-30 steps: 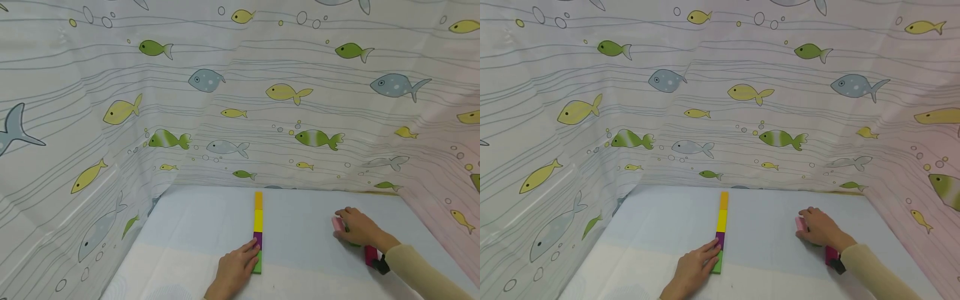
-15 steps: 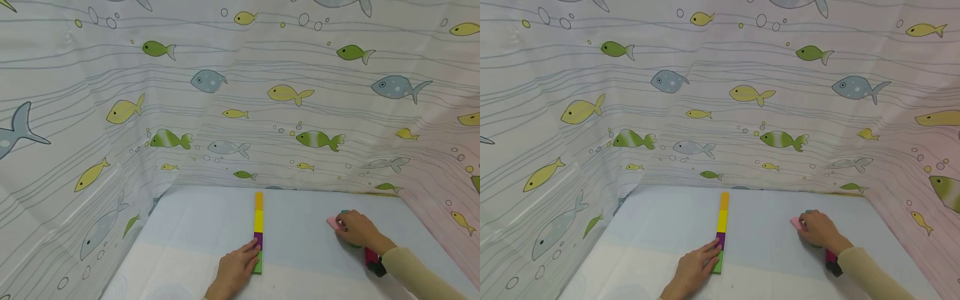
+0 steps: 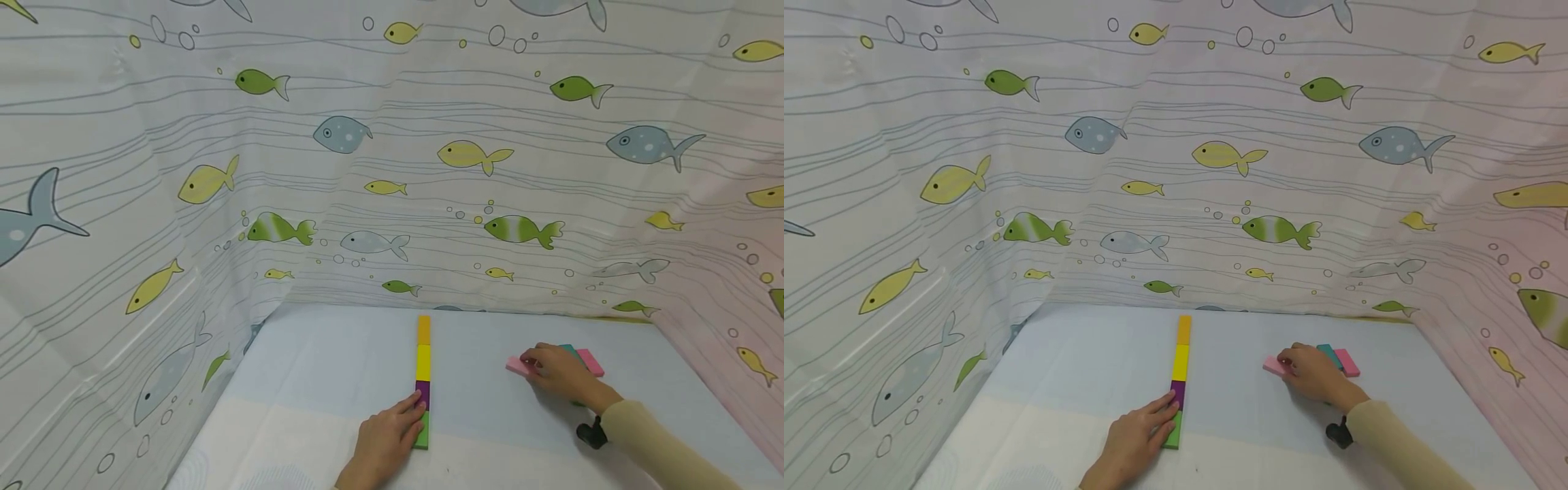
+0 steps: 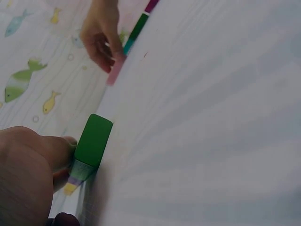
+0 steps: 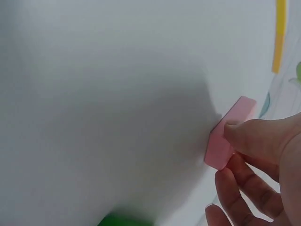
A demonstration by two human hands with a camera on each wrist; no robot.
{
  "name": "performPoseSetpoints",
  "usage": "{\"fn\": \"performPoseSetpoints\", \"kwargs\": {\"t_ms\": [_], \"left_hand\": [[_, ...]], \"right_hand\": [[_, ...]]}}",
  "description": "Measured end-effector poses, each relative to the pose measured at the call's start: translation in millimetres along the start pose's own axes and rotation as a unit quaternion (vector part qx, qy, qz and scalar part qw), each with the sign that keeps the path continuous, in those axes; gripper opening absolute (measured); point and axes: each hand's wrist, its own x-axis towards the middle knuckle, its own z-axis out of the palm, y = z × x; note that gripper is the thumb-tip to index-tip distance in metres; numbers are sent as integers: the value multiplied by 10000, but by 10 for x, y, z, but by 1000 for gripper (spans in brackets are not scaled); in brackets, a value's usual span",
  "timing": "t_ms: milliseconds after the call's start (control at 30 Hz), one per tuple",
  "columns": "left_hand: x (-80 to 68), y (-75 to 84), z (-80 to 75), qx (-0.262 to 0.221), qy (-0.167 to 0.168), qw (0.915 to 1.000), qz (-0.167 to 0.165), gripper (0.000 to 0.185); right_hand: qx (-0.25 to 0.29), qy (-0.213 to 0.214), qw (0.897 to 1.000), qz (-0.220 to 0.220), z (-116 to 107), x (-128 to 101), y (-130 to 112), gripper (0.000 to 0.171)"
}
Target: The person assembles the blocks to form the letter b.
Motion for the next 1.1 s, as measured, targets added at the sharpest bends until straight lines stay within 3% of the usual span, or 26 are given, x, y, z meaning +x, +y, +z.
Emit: {"fn": "performPoseSetpoints", "kwargs": {"t_ms": [367,800,1100], "left_hand": [[-8,-18,-3,-20,-11,10000,11,37],[14,0,2,87,-102,9999,-48,36],[24,13,5,103,-17,9999,-49,35]], "right_hand": [[347,-108,9993,4,106,207,-232,31],[321,117,9971,-674,201,402,-499,27],[280,44,9962,-820,291,570,-656,27]]}}
